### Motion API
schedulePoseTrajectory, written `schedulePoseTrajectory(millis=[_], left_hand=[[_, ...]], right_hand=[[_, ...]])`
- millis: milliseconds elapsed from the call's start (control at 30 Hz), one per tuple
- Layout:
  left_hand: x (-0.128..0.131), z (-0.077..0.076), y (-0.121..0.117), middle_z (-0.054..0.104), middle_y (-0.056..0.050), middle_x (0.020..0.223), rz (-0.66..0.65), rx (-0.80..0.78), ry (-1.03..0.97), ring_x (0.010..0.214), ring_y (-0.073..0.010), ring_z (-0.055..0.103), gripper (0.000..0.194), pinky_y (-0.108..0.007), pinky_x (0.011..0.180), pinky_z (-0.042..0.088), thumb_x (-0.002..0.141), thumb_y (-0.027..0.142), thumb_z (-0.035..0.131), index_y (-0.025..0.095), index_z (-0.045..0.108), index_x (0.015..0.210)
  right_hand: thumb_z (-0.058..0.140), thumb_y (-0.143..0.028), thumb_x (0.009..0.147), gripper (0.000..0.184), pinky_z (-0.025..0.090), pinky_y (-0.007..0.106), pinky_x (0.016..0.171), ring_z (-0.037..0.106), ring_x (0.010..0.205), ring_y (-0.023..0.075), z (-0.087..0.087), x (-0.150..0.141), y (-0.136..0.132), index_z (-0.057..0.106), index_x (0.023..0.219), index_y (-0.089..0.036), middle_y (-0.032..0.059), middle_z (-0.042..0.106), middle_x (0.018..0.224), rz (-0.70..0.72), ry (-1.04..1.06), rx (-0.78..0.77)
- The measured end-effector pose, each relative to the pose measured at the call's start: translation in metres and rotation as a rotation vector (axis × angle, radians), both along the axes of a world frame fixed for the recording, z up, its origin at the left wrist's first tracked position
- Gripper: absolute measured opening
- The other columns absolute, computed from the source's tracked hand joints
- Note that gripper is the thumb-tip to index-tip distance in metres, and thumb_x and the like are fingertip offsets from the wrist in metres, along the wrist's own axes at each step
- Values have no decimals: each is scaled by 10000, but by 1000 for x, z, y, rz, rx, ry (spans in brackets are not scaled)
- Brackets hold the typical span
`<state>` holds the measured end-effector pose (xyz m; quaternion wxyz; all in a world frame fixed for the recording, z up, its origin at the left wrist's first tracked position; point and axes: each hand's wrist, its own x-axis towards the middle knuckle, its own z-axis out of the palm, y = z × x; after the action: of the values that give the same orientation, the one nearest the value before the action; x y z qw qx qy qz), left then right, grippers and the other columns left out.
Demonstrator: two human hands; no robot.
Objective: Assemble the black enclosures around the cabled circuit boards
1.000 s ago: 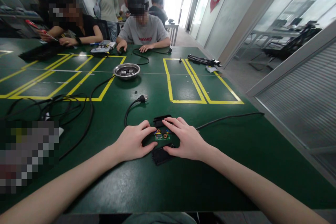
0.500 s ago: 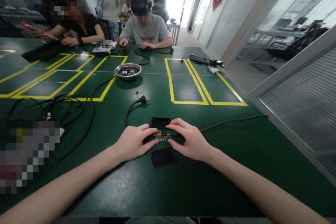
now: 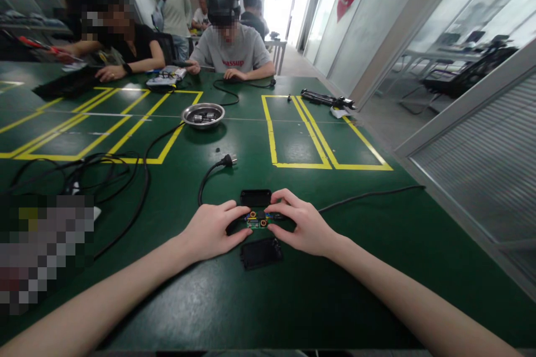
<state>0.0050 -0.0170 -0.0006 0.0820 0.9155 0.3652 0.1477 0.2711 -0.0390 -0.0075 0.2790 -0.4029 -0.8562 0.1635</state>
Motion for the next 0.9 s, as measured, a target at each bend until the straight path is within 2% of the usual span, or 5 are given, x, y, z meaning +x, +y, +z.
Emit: schedulePoseTrajectory(millis=[333, 533, 667, 900], left_hand=[[-4, 3, 6, 713, -28, 909, -63, 3, 53, 676, -165, 706, 407, -248, 578, 492, 969, 479, 651, 201, 696, 1263], [-5, 3, 7, 707, -21, 905, -77, 0, 46, 668, -158, 694, 380, -240, 570, 478, 981, 444, 648, 206, 691, 1274], [-6, 3, 7, 693, -21, 894, -81, -5, 43, 680, -153, 693, 338, -236, 582, 487, 1021, 418, 588, 204, 691, 1263], [-6, 4, 5, 673, -25, 879, -94, 11, 85, 683, -147, 685, 352, -227, 601, 503, 1052, 415, 526, 208, 679, 1293]], right_hand=[[702, -322, 906, 338, 621, 357, 812, 708, 979, 227, -1, 1, 0, 707, 1225, -211, 110, 630, 1218, 1, -70, -19], [686, -338, 917, 389, 618, 364, 813, 708, 986, 232, 2, 1, -2, 683, 1280, -199, 121, 636, 1233, -4, -81, -18], [687, -334, 912, 420, 615, 361, 826, 710, 1020, 237, 3, 2, -2, 661, 1310, -205, 128, 638, 1256, 16, -68, -11], [781, -453, 829, 703, 597, 439, 954, 672, 1200, 303, 3, 4, -2, 574, 1460, -223, 158, 607, 1388, 72, -101, -48]])
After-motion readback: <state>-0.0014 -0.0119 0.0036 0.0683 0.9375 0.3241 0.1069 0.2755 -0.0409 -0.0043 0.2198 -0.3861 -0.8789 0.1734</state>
